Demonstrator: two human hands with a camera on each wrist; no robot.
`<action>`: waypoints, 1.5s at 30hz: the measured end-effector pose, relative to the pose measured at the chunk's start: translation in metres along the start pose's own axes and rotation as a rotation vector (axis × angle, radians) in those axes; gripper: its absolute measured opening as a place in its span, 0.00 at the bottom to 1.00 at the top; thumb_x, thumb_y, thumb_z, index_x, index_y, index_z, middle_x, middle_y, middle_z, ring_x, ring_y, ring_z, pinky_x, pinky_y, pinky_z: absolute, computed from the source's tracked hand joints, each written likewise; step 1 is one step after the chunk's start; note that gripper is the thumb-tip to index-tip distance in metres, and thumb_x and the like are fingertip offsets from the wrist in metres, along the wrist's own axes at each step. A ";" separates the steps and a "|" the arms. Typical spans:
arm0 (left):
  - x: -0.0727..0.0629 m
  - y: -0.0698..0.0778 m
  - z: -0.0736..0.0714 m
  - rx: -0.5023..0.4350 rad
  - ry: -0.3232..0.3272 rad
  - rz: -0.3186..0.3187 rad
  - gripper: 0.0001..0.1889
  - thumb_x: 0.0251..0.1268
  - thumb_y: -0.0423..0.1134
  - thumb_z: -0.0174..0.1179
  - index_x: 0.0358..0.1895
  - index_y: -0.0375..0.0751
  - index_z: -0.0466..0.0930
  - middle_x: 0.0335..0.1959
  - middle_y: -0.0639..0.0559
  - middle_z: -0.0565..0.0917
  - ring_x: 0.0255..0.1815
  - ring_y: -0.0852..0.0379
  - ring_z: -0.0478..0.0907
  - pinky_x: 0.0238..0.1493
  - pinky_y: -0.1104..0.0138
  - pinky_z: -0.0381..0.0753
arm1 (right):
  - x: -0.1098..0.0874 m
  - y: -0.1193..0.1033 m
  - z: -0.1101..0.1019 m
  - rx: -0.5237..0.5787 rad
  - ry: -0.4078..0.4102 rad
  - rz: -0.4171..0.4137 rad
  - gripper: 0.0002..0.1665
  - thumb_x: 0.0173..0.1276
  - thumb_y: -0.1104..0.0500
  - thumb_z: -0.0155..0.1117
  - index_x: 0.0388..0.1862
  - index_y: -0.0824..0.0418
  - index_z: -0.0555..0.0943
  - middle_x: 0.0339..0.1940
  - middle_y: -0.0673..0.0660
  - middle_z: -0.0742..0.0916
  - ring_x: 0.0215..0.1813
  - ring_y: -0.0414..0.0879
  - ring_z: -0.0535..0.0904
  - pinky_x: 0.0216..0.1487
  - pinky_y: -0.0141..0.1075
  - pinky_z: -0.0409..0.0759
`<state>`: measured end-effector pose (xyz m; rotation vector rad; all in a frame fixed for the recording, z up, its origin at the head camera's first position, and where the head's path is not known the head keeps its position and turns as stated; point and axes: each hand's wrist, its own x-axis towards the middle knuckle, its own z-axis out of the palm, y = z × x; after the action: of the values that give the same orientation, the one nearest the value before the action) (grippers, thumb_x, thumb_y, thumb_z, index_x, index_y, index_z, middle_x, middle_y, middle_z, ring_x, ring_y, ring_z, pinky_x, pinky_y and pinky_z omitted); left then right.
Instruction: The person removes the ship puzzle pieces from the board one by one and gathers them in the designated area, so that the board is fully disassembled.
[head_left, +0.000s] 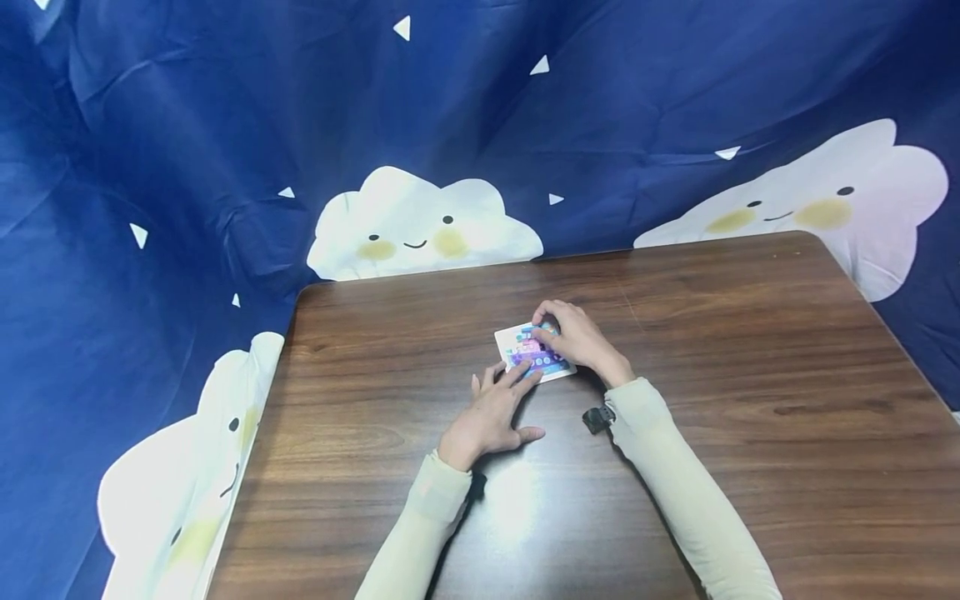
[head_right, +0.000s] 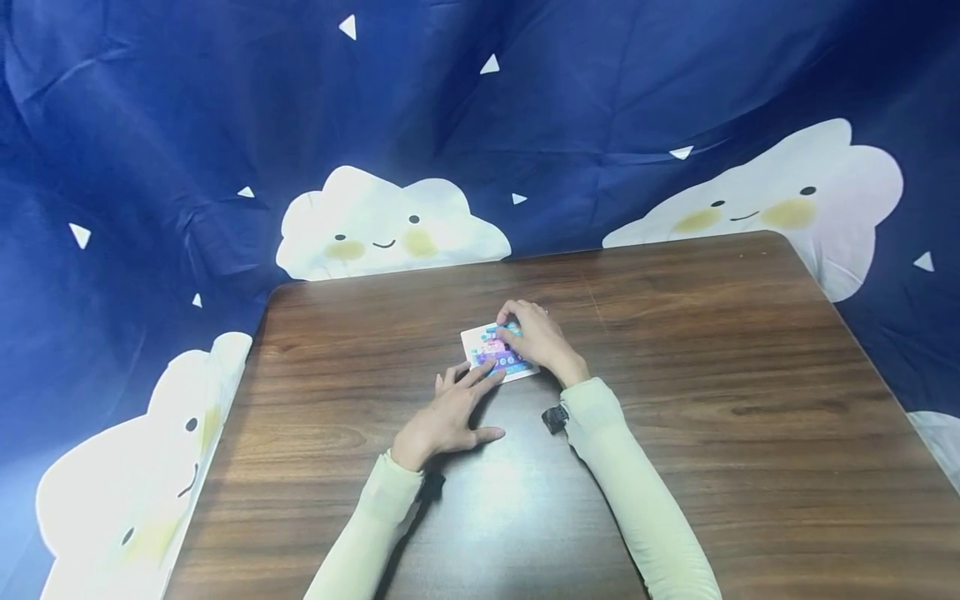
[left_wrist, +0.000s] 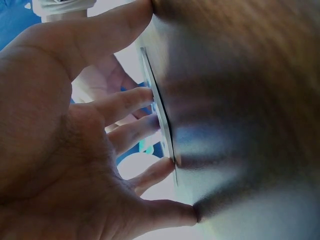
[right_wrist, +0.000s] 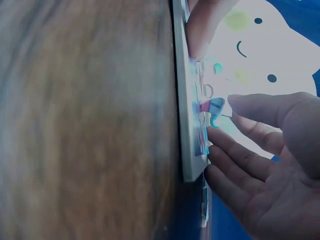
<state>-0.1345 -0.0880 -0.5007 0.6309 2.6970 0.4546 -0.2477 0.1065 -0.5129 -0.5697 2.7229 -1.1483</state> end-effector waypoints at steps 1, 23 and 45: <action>0.000 0.000 0.000 0.002 0.000 0.001 0.48 0.64 0.60 0.71 0.84 0.52 0.58 0.88 0.51 0.52 0.85 0.35 0.50 0.75 0.25 0.55 | 0.000 0.000 0.000 0.009 0.005 0.003 0.08 0.75 0.57 0.67 0.47 0.59 0.80 0.58 0.62 0.85 0.64 0.62 0.78 0.70 0.60 0.71; 0.002 0.001 0.005 -0.026 0.006 0.017 0.48 0.64 0.59 0.71 0.84 0.52 0.58 0.88 0.51 0.52 0.85 0.33 0.50 0.74 0.24 0.55 | 0.002 0.014 -0.013 0.106 0.064 -0.083 0.05 0.72 0.60 0.70 0.40 0.60 0.84 0.44 0.60 0.92 0.48 0.53 0.87 0.58 0.47 0.80; -0.002 -0.001 0.001 -0.047 0.004 0.011 0.49 0.65 0.58 0.71 0.84 0.51 0.56 0.88 0.51 0.51 0.86 0.34 0.48 0.76 0.24 0.50 | -0.009 0.048 -0.058 0.162 0.308 0.161 0.08 0.73 0.64 0.67 0.47 0.68 0.85 0.38 0.67 0.91 0.29 0.37 0.86 0.31 0.19 0.77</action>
<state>-0.1333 -0.0895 -0.5012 0.6322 2.6798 0.5210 -0.2688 0.1790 -0.5066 -0.1588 2.8171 -1.5034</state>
